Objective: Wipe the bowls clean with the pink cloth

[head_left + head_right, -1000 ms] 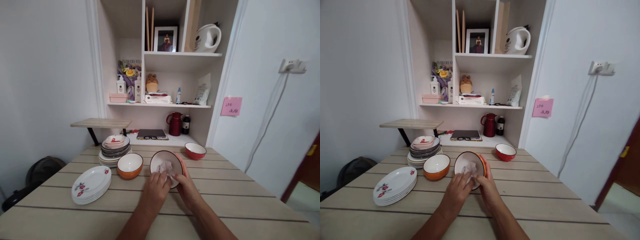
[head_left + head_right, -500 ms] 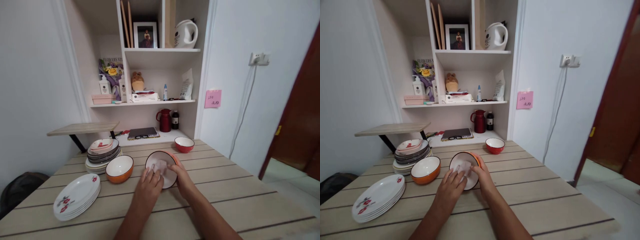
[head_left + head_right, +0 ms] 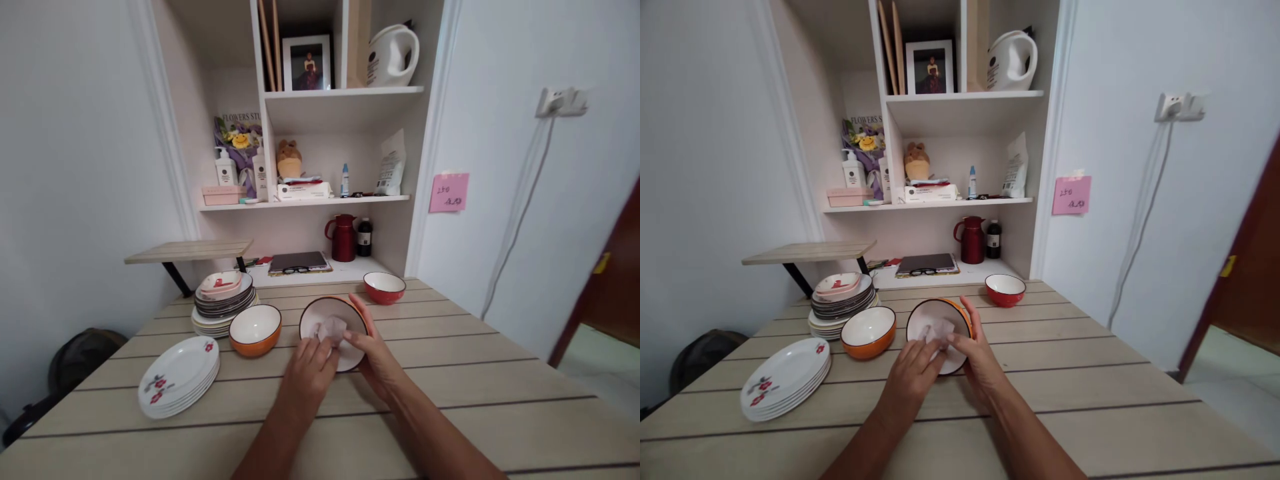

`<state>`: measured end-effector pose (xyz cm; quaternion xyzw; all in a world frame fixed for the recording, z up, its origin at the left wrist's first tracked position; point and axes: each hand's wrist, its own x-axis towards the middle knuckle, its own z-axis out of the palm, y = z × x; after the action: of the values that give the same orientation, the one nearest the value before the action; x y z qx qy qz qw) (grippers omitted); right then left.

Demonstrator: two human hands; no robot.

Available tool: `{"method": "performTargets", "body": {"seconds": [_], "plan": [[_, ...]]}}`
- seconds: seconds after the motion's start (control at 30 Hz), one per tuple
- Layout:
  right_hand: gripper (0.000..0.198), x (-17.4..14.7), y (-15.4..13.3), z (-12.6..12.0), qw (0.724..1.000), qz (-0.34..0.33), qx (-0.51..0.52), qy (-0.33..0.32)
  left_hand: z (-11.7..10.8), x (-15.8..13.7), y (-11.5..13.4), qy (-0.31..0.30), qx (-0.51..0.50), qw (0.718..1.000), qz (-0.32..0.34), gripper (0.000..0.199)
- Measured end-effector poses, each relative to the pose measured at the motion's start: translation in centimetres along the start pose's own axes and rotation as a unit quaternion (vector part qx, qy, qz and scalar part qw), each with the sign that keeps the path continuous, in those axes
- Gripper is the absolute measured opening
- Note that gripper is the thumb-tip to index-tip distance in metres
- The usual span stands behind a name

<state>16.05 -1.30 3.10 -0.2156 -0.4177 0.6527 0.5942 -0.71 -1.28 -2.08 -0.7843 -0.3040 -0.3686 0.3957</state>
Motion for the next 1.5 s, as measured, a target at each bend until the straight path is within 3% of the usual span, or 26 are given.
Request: {"method": "performTargets", "body": {"seconds": [0.43, 0.63, 1.03, 1.3, 1.5], "plan": [[0.11, 0.0, 0.3, -0.2, 0.998, -0.023, 0.027, -0.044, -0.7, 0.4, 0.1, 0.025, -0.001, 1.0, -0.004, 0.022], [0.118, 0.1, 0.9, -0.2, 0.996, -0.047, 0.03, -0.065, -0.8, 0.3, 0.3, 0.028, -0.023, 0.998, -0.044, 0.022], [0.123, 0.1, 1.8, -0.5, 1.0, 0.0, 0.0, -0.021, -0.4, 0.1, 0.4, 0.02, -0.08, 0.994, -0.07, 0.024], [0.105, 0.4, 4.3, 0.3, 0.994, -0.017, 0.0, -0.112, -0.7, 0.0, 0.7, 0.021, -0.149, 0.968, -0.198, 0.034], [0.077, 0.1, 5.3, -0.4, 0.997, 0.002, -0.008, -0.072, -0.2, 0.0, 1.2, 0.03, -0.159, 0.974, -0.159, 0.029]]}}
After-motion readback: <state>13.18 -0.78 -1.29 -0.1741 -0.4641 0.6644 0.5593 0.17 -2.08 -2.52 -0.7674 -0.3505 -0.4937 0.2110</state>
